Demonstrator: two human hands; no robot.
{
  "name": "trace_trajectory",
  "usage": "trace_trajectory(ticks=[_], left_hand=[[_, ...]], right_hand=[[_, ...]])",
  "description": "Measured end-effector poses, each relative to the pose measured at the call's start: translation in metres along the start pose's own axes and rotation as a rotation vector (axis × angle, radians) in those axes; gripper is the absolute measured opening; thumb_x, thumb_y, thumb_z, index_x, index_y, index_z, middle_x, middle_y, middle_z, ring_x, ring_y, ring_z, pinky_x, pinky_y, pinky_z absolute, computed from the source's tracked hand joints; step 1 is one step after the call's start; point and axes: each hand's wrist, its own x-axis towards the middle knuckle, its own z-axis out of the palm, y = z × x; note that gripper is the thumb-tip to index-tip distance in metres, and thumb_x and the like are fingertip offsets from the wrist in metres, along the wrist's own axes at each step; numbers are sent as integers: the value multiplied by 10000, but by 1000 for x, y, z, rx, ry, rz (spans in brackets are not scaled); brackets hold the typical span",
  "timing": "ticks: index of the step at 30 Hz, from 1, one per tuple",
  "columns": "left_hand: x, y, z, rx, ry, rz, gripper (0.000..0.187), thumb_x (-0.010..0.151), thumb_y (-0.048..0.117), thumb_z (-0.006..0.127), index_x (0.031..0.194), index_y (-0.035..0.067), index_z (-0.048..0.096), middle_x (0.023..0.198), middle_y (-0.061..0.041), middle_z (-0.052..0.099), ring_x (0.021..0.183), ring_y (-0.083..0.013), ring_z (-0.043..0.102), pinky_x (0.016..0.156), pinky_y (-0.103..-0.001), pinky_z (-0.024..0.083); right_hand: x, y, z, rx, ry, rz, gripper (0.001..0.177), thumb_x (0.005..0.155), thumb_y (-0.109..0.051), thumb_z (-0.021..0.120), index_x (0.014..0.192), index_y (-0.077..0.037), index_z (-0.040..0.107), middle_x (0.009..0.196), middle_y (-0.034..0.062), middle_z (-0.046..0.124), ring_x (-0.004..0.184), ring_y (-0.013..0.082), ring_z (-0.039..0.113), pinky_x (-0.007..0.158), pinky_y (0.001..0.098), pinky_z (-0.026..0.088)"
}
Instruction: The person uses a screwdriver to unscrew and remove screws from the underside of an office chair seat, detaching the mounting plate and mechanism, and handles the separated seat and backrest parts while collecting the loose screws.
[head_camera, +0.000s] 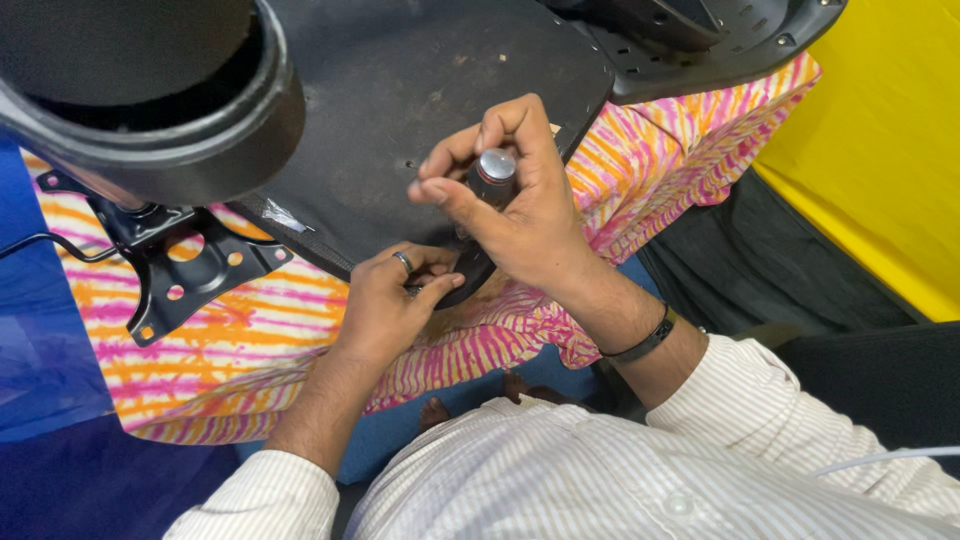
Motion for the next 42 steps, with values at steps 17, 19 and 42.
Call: trace_trajectory(ticks=[17, 19, 42], left_hand=[[-2, -11, 6, 8, 19, 39, 235, 830, 116, 804, 1028, 6, 744, 901, -125, 748, 788, -203, 755, 716, -318, 591], [-2, -14, 7, -3, 29, 62, 222, 847, 110, 798, 1034, 4, 742, 911, -126, 755, 800, -195, 762, 734, -309, 593], [34, 52, -15, -177, 65, 9, 441, 775, 130, 876, 1159, 37, 681, 928, -57, 760, 869, -134, 732, 795, -249, 607]], right_hand=[[-5, -1, 13, 298, -68, -25, 380, 1138, -443, 511, 1338, -123, 465, 856, 33, 571, 719, 81, 553, 724, 250, 502], [-7, -2, 12, 320, -44, -21, 440, 1112, -476, 471, 1351, -109, 506, 874, 21, 568, 754, 83, 558, 732, 246, 514], [6, -3, 1, -52, 1, -244, 288, 1128, -250, 596, 1299, -103, 418, 1359, 123, 547, 1316, 183, 536, 1151, 339, 466]])
